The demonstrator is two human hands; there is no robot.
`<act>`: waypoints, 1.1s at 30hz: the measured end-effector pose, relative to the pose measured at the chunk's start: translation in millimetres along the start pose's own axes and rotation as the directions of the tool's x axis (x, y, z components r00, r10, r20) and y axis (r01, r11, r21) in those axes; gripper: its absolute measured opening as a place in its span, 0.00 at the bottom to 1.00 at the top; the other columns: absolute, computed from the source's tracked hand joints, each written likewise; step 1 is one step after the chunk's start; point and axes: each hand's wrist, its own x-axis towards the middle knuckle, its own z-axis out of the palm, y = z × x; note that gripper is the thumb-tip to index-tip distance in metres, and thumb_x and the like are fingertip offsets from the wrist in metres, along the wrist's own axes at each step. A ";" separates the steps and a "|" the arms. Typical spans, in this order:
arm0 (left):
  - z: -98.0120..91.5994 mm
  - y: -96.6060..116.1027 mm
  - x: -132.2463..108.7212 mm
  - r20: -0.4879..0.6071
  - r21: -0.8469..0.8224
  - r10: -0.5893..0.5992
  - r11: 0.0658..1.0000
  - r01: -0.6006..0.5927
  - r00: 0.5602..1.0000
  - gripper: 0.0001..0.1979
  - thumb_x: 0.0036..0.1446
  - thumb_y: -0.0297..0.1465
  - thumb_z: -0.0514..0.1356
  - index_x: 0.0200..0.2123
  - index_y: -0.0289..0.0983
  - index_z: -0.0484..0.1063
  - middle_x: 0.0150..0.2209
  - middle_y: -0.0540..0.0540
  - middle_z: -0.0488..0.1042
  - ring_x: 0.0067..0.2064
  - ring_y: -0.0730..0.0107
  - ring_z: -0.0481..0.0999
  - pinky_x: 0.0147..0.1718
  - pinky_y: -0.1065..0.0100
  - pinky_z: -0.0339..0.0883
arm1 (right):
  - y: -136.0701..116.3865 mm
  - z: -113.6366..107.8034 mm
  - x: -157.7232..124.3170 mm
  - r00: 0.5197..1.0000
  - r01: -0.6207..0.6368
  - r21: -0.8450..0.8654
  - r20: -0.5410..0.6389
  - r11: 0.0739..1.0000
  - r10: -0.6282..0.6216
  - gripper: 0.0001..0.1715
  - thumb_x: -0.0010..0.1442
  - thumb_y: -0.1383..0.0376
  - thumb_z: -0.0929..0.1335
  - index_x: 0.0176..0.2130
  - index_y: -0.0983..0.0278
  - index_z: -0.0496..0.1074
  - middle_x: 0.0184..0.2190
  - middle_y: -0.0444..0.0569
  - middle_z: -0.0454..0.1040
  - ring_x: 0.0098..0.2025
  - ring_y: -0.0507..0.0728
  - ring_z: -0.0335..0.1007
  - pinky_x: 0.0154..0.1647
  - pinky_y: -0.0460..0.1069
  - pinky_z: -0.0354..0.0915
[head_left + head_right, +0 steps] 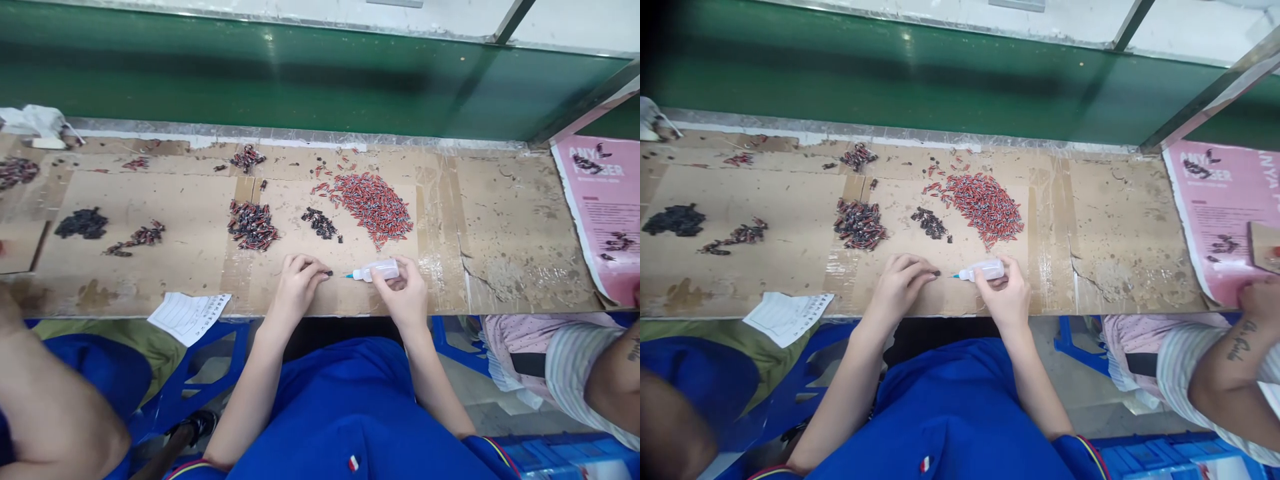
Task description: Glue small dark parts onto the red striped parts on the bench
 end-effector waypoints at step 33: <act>-1.1 41.8 2.9 -0.113 -0.386 -0.283 0.896 0.220 0.952 0.07 0.58 0.31 0.60 0.36 0.40 0.79 0.37 0.46 0.82 0.40 0.65 0.81 0.44 0.63 0.76 | -36.5 24.1 15.4 0.871 0.265 0.147 0.387 0.953 -0.302 0.04 0.56 0.67 0.69 0.32 0.61 0.77 0.30 0.47 0.78 0.33 0.54 0.74 0.35 0.47 0.70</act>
